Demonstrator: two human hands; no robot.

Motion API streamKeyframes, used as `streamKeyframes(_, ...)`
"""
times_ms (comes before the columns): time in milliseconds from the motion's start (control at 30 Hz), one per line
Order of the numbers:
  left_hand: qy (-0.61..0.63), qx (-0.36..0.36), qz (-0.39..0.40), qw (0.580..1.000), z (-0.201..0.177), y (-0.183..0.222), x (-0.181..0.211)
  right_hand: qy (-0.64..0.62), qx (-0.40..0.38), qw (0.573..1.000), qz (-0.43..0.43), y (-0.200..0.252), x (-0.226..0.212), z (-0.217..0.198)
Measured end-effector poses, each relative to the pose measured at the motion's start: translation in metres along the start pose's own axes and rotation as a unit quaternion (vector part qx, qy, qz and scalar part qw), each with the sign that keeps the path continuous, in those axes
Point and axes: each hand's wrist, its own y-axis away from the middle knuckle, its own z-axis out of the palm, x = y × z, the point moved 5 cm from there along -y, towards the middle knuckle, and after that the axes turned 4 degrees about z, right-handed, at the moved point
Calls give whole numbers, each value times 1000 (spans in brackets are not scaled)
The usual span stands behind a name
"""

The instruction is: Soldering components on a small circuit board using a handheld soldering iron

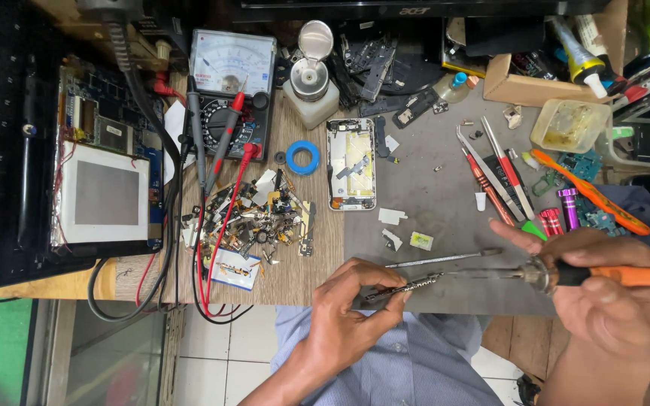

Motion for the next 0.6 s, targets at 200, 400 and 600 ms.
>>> streamKeyframes(200,11,10,16,1000,0,1,1,-44,113,993,3,20,29,-14)
streamKeyframes(400,25,23,41,999,0,-1,8,-36,175,984,6,26,60,-34)
streamKeyframes(600,25,45,57,997,-2,-3,15,-43,234,971,27,33,76,-43)
